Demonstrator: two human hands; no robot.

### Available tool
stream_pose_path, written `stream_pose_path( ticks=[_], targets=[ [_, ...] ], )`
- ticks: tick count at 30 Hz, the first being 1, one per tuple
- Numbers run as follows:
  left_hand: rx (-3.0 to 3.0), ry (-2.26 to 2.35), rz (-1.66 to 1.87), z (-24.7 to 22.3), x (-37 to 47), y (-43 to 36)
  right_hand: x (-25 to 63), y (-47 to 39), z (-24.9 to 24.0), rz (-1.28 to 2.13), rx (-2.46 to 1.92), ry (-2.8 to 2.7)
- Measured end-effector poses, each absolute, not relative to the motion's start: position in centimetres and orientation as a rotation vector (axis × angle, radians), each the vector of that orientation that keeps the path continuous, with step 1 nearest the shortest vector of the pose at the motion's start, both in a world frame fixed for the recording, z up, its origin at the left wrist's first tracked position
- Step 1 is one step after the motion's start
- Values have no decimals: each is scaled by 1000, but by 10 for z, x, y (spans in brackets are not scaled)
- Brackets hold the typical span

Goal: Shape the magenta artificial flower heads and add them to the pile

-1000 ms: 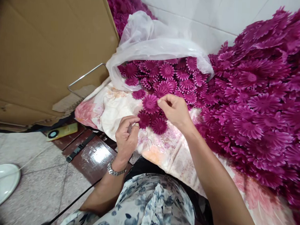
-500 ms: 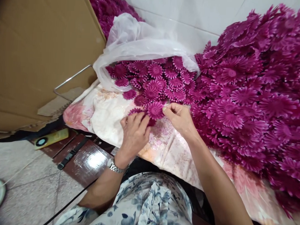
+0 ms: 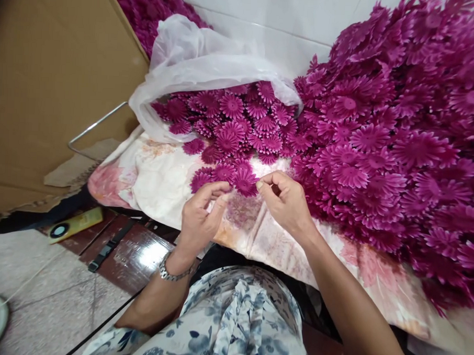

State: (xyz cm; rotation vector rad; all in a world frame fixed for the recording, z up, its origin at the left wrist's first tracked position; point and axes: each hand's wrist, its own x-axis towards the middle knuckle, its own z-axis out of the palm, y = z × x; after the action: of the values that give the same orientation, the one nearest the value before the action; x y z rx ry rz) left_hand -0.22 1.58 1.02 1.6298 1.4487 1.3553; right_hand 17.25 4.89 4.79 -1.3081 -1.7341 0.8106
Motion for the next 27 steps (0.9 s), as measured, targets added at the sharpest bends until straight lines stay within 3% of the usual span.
stream_pose_path(
  ticks=[5,8,12,21,27],
  targets=[
    [684,933,1207,21,24,7,180,20,42,-120,-1086,-2110],
    [312,776,1087,25,37,11,184,3,33,-436,-925,-2341],
    [235,734,1162,21,51,14,187,-13,26,-288,-982,-2418],
    [432,880,1308,23,65,20,202,-15,31,133,-1097,-2041],
    [540,901,1359,23,83,24,181,30,44,431,-1242,-1687]
  ],
)
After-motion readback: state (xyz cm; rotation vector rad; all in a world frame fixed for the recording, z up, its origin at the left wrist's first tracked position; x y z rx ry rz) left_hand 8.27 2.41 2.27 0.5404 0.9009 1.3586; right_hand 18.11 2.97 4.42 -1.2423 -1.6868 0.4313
